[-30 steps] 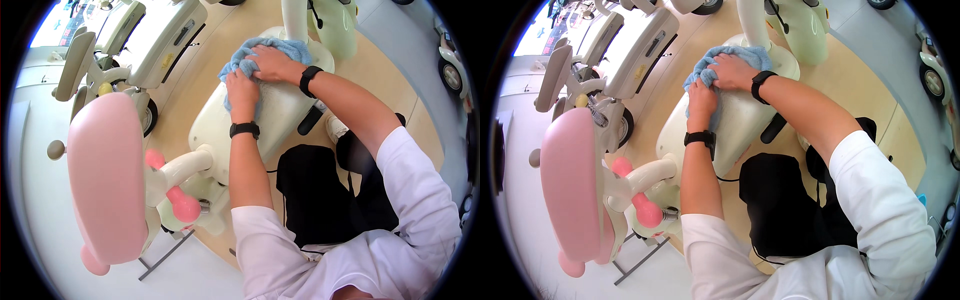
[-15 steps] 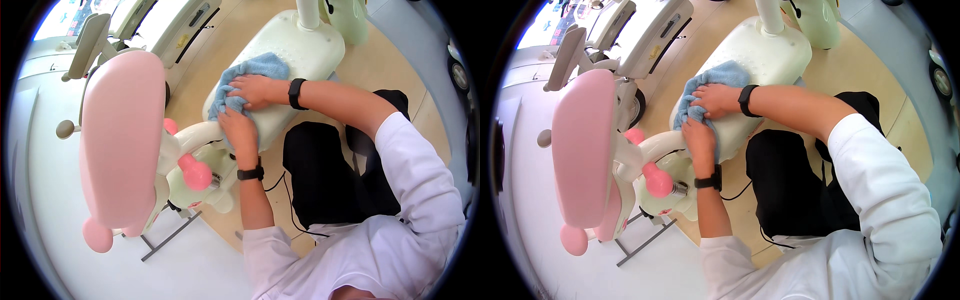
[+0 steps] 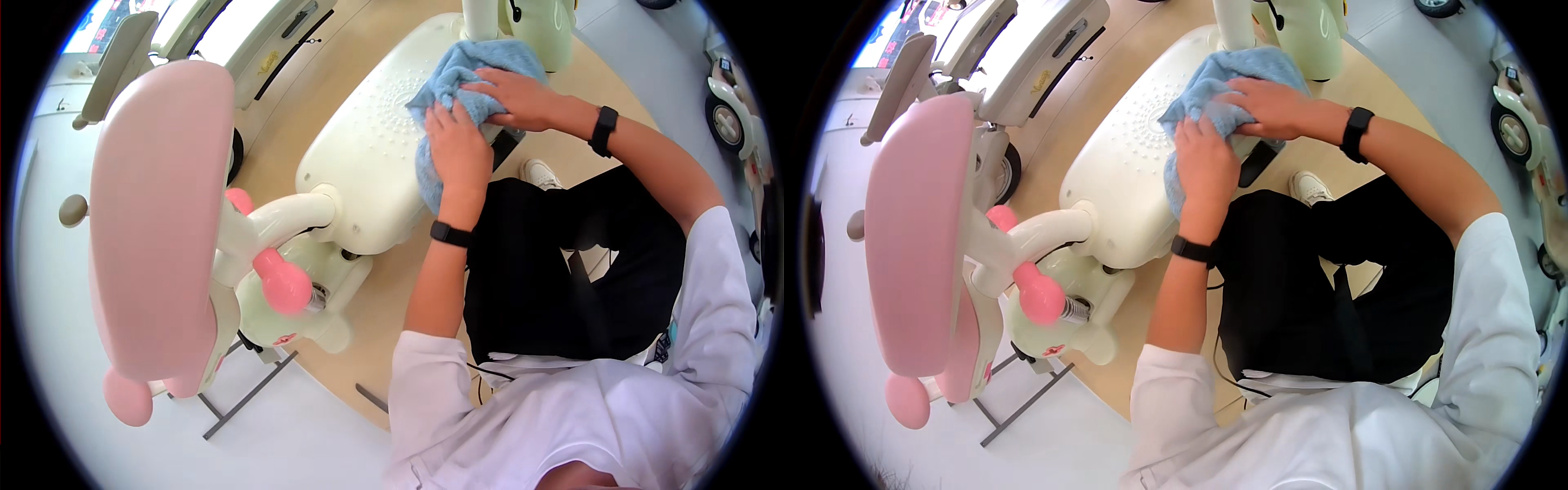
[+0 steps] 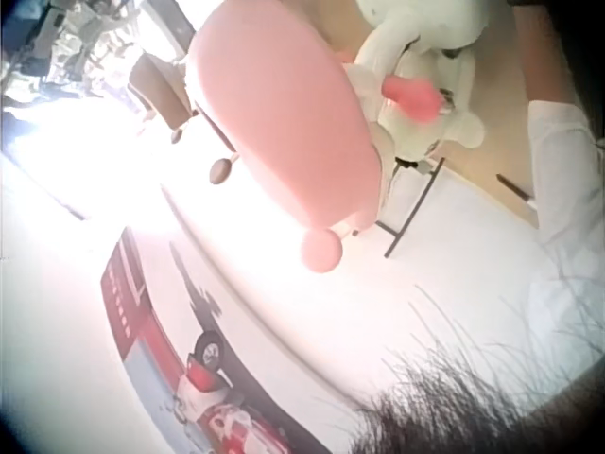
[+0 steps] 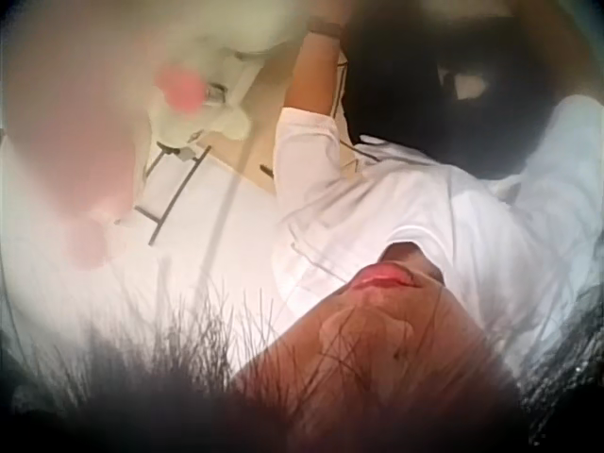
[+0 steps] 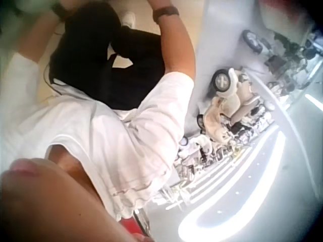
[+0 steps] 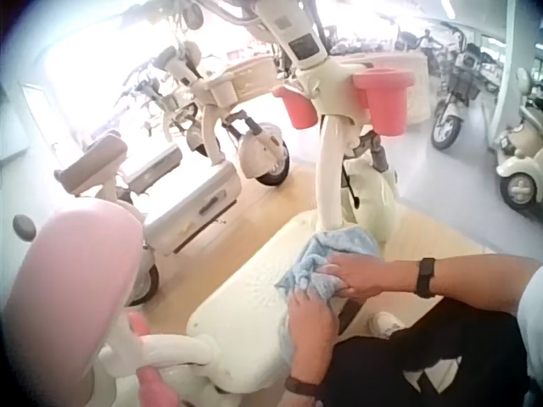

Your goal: The person wipes the handlebars, seat, and body of a small electric scooter with a cloth, then moves to a second scooter to wipe its seat, body, and front light housing.

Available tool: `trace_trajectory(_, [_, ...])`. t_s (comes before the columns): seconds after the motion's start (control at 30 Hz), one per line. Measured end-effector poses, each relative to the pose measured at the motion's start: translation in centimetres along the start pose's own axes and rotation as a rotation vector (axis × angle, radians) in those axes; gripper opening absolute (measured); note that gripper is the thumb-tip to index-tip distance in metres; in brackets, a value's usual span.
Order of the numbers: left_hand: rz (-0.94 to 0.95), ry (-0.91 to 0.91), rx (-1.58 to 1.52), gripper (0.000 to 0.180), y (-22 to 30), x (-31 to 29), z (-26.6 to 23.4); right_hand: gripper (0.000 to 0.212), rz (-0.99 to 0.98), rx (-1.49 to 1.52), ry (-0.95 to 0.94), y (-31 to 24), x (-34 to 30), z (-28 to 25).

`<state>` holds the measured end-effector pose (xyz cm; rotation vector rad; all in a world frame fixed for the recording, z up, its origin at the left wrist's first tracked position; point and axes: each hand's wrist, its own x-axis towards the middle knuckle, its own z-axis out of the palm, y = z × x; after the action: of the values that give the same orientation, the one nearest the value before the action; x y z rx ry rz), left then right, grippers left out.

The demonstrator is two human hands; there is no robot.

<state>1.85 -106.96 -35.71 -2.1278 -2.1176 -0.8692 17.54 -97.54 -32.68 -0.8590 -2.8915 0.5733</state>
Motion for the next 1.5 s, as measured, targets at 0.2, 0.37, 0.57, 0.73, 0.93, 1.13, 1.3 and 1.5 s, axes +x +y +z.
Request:
trace_trajectory(0.2, [-0.026,-0.082,-0.241,0.046,-0.8,-0.4,-0.1,0.063,0.169,-0.126,0.096,-1.7,-0.1,0.9])
trace_trajectory(0.37, [-0.154,-0.106,-0.098,0.052,-4.2,-5.2,-4.9,0.067,-0.008,-0.060,0.041,-5.9,3.1,3.6])
trace_trajectory(0.57, [-0.288,-0.078,0.063,0.051,-7.1,-11.0,-10.6,0.069,-0.256,-0.003,-0.016,-12.3,6.6,6.2])
trace_trajectory(0.73, [-0.372,-0.082,0.107,0.049,-7.4,-12.3,-10.6,0.068,-0.409,0.083,-0.047,-13.6,8.0,7.5])
trace_trajectory(0.93, [-0.235,-0.112,0.092,0.048,-5.5,-6.9,-6.5,0.066,-0.225,0.031,-0.021,-8.1,6.2,4.7])
trace_trajectory(1.13, [-0.015,-0.079,-0.031,0.044,-1.3,0.5,0.8,0.060,0.056,-0.051,0.071,0.3,1.3,0.8])
trace_trajectory(1.3, [0.116,-0.120,-0.074,0.046,0.3,4.6,4.3,0.062,0.206,-0.131,0.133,3.3,-1.0,-0.1])
trace_trajectory(1.5, [0.076,-0.086,-0.251,0.041,0.2,3.4,3.2,0.060,0.264,-0.247,0.238,2.6,-0.9,1.5])
